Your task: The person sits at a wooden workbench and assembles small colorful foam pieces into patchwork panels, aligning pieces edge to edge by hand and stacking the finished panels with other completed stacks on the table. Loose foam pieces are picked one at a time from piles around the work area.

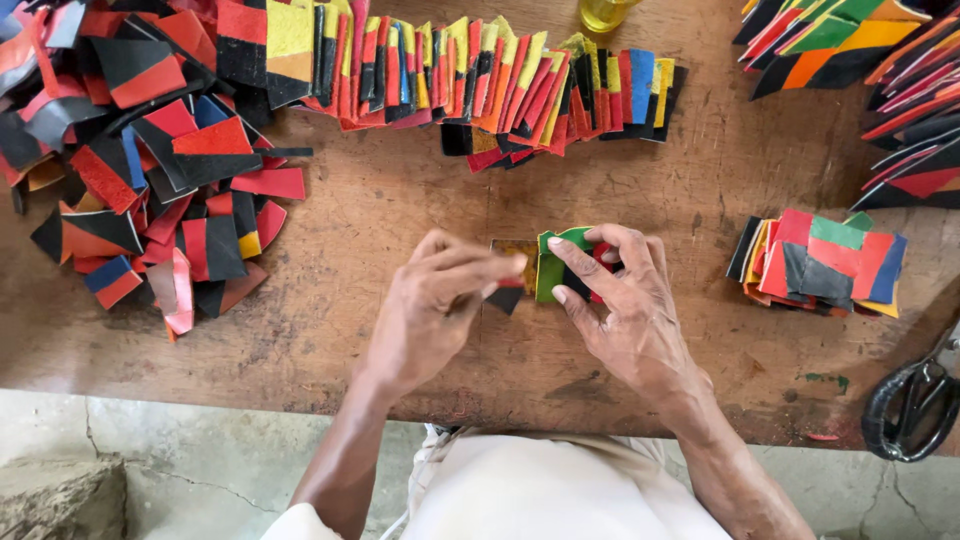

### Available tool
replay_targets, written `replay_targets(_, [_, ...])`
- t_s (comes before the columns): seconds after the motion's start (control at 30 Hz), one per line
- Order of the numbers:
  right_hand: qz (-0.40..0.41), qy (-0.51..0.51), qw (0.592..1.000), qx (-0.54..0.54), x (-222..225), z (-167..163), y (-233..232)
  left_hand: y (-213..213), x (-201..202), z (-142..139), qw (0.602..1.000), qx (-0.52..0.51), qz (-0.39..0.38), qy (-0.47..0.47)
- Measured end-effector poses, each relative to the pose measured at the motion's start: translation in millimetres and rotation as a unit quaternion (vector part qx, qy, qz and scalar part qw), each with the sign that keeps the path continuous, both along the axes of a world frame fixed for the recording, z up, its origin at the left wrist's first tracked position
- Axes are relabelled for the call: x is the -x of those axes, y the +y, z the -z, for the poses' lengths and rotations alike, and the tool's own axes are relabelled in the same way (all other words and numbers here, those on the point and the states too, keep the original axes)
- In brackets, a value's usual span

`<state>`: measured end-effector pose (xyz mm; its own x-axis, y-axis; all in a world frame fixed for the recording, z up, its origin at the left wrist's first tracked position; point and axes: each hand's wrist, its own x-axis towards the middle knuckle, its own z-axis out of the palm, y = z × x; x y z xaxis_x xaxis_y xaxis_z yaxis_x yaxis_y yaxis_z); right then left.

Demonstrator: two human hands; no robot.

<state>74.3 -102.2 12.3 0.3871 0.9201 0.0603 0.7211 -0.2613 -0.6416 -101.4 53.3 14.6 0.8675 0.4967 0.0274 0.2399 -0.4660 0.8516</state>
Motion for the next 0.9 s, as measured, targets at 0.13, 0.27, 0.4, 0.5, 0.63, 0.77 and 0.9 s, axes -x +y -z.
replay_targets(0.13, [0.005, 0.013, 1.0, -0.005, 0.4, -1.1, 0.7, -7.0, -0.3, 1.9, 0.981, -0.148, -0.119, 0.025])
replay_targets(0.27, [0.007, 0.019, 1.0, 0.003, -1.2, -1.9, -0.3, -21.6, -3.3, 5.6, 0.982, -0.131, -0.124, 0.062])
replay_targets(0.4, [0.006, 0.016, 1.0, -0.005, 0.9, 0.4, 0.1, -22.4, -1.1, 6.9, 0.994, -0.088, -0.047, 0.041])
replay_targets(0.5, [0.002, 0.006, 1.0, -0.006, 1.1, 1.2, -0.8, -11.3, -2.2, 5.8, 0.998, -0.042, 0.003, 0.056])
replay_targets(0.63, [0.0, 0.0, 1.0, -0.01, 0.6, 0.9, -2.3, -0.5, -5.4, 2.0, 0.999, -0.012, 0.031, 0.018])
replay_targets(0.77, [0.0, -0.003, 1.0, -0.001, 1.9, 0.9, -2.0, 1.5, -5.1, 3.2, 0.999, 0.011, 0.033, -0.004])
replay_targets(0.9, [0.004, 0.009, 1.0, 0.003, 4.2, 0.3, -0.8, 1.7, -1.1, 5.7, 0.999, 0.015, 0.029, -0.011])
